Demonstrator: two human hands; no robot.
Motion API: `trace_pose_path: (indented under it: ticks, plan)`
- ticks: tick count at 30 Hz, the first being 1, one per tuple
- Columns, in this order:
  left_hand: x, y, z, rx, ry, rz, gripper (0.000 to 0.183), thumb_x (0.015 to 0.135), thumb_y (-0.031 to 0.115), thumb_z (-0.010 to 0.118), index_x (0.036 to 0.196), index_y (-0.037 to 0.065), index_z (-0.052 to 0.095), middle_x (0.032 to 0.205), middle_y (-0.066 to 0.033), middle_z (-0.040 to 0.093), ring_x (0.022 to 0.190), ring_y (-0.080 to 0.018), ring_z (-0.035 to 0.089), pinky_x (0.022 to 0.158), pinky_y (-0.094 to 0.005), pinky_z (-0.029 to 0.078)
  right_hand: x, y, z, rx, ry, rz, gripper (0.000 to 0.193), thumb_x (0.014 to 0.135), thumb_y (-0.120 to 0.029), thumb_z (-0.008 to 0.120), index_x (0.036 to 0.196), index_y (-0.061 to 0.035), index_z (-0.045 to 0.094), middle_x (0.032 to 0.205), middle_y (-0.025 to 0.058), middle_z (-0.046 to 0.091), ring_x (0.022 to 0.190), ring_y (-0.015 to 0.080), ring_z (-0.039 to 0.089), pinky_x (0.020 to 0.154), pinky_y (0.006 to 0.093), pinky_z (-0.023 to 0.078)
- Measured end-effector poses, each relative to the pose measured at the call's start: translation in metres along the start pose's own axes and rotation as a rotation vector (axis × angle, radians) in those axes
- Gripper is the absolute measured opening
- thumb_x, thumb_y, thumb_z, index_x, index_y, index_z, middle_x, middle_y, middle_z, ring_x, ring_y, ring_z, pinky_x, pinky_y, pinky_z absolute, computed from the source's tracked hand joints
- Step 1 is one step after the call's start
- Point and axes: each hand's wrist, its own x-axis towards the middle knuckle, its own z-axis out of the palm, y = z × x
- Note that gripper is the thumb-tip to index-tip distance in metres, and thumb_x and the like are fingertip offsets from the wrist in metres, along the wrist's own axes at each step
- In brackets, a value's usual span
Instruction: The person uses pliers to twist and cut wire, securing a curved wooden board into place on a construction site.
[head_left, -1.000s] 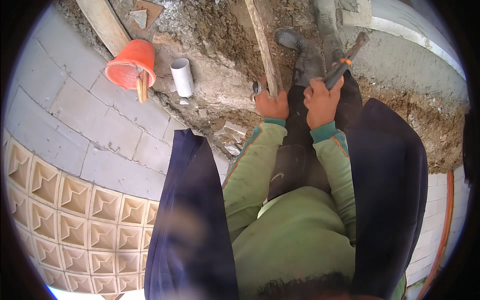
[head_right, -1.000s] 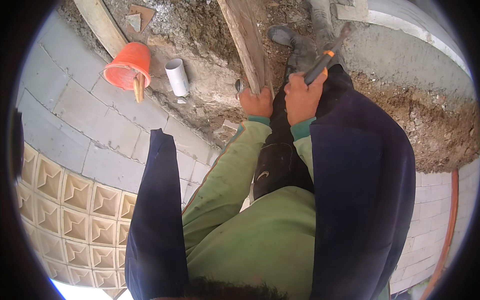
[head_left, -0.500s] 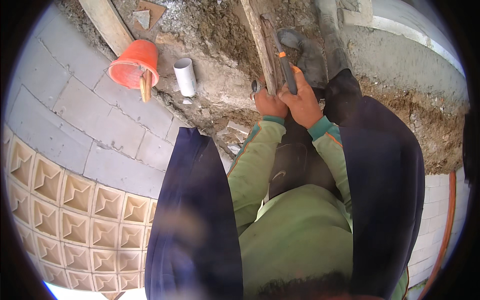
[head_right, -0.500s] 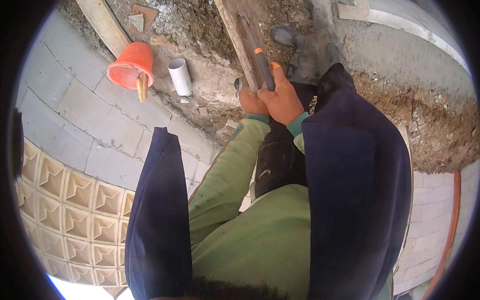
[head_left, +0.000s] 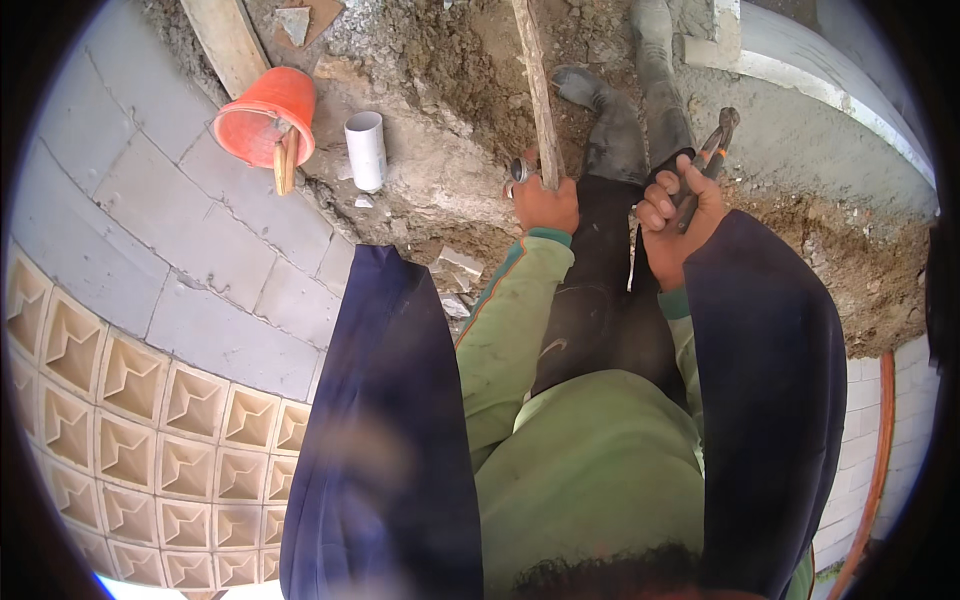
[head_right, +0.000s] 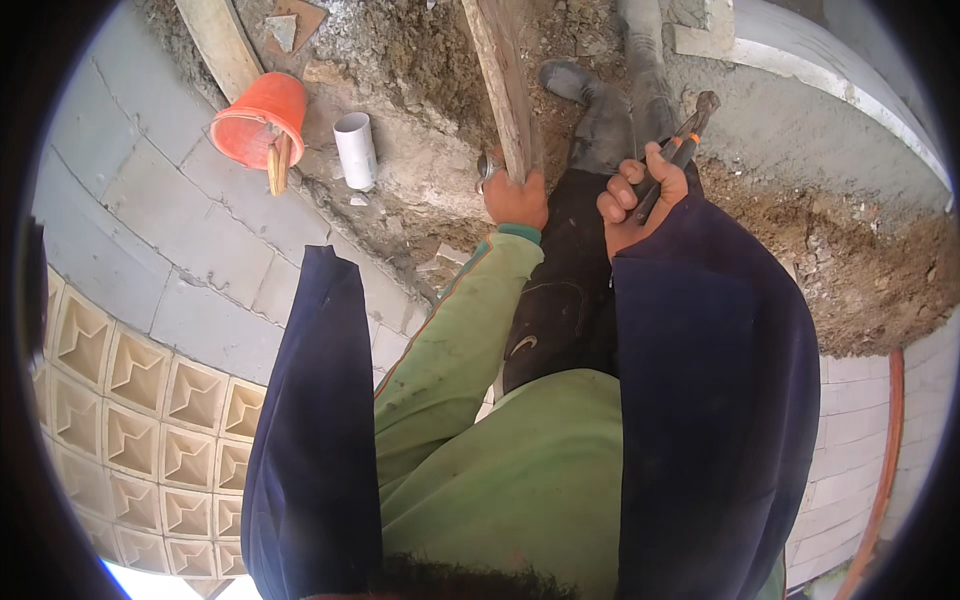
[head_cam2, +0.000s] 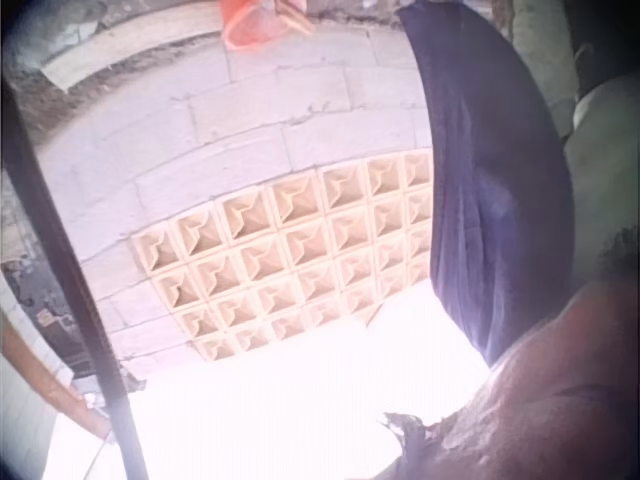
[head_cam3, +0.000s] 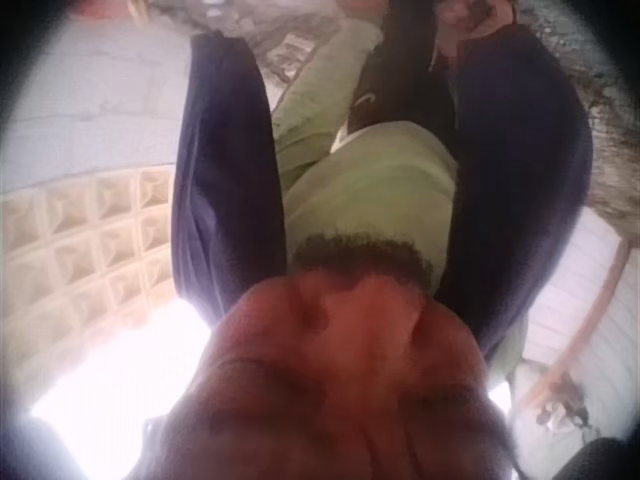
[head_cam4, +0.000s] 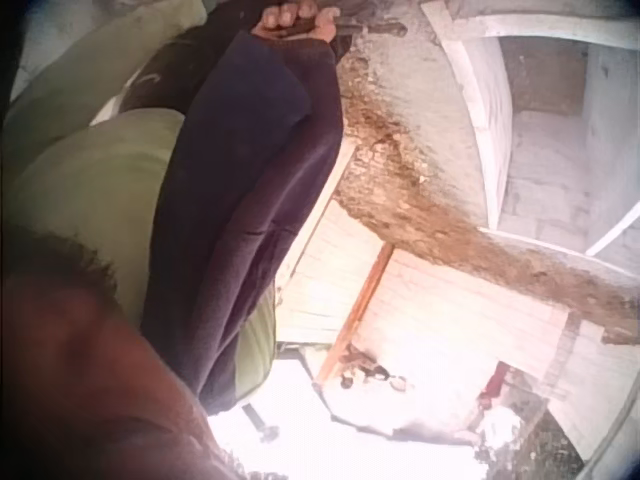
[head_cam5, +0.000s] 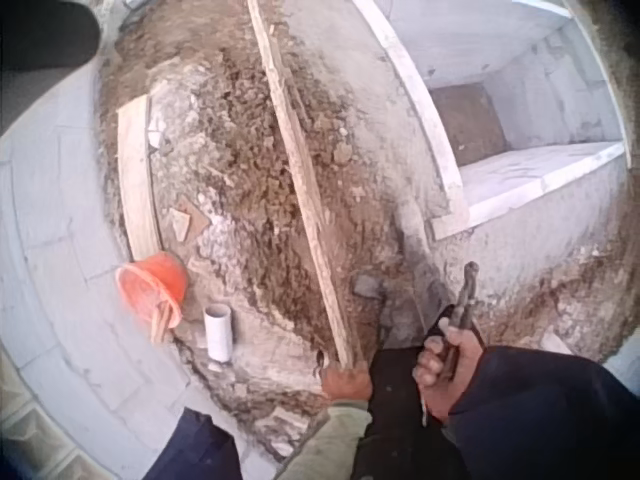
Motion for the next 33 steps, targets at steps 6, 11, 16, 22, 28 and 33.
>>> trace_pose_path:
  ticks: [6,11,16,22,28,33]
  plan:
    - [0.003,0.000,0.003,-0.013,-0.075,0.047,0.061,0.071,0.016,0.067,0.131,0.007,0.060,0.118,-0.0218,0.058,0.103,-0.0459,0.058,0.086,-0.0538,0.048,-0.060,0.083,0.019,0.078,0.123,0.242,0.016,0.097,-0.024,0.059,0.108,-0.0134,0.055,0.086,0.0029,0.053,0.075,0.0182,0.053,0.066,0.0330,0.045]
    - [0.004,0.007,-0.012,-0.094,-0.026,-0.017,0.062,0.070,0.016,0.068,0.131,0.007,0.062,0.120,-0.0223,0.057,0.103,-0.0447,0.058,0.087,-0.0529,0.049,-0.026,0.076,0.003,-0.909,-0.214,-0.263,0.032,0.089,0.000,0.062,0.118,-0.0078,0.052,0.092,0.0022,0.057,0.085,0.0149,0.058,0.075,0.0325,0.052]
    - [0.006,0.003,-0.018,-0.173,0.051,0.144,0.061,0.069,0.016,0.068,0.129,0.006,0.063,0.119,-0.0212,0.059,0.102,-0.0434,0.059,0.087,-0.0513,0.050,0.072,0.006,-0.055,-1.516,-0.248,-0.816,0.028,0.092,-0.012,0.069,0.115,-0.0041,0.053,0.092,0.0075,0.062,0.075,0.0128,0.056,0.070,0.0302,0.047]
    - [0.012,-0.006,-0.030,-0.259,-0.057,0.125,0.060,0.069,0.016,0.068,0.128,0.006,0.063,0.117,-0.0196,0.060,0.100,-0.0438,0.059,0.086,-0.0489,0.050,0.138,0.011,-0.042,-1.764,-1.060,-1.056,0.031,0.089,-0.007,0.068,0.115,-0.0040,0.052,0.091,0.0117,0.063,0.081,0.0274,0.064,0.076,0.0351,0.050]
    - [0.016,-0.005,-0.024,-0.185,0.004,0.161,0.057,0.069,0.015,0.068,0.126,0.006,0.064,0.115,-0.0208,0.061,0.100,-0.0445,0.060,0.087,-0.0495,0.049,0.183,0.048,-0.014,-1.568,-0.375,-0.850,0.033,0.086,-0.011,0.067,0.115,-0.0034,0.053,0.100,0.0161,0.064,0.088,0.0380,0.064,0.076,0.0410,0.050]
    - [0.013,-0.009,-0.027,-0.248,0.002,0.133,0.056,0.070,0.013,0.067,0.126,0.007,0.063,0.109,-0.0211,0.063,0.099,-0.0443,0.060,0.088,-0.0504,0.049,0.174,0.059,-0.034,-1.561,-0.583,-0.949,0.023,0.094,-0.014,0.063,0.112,-0.0040,0.055,0.094,0.0085,0.060,0.081,0.0220,0.061,0.077,0.0356,0.049]
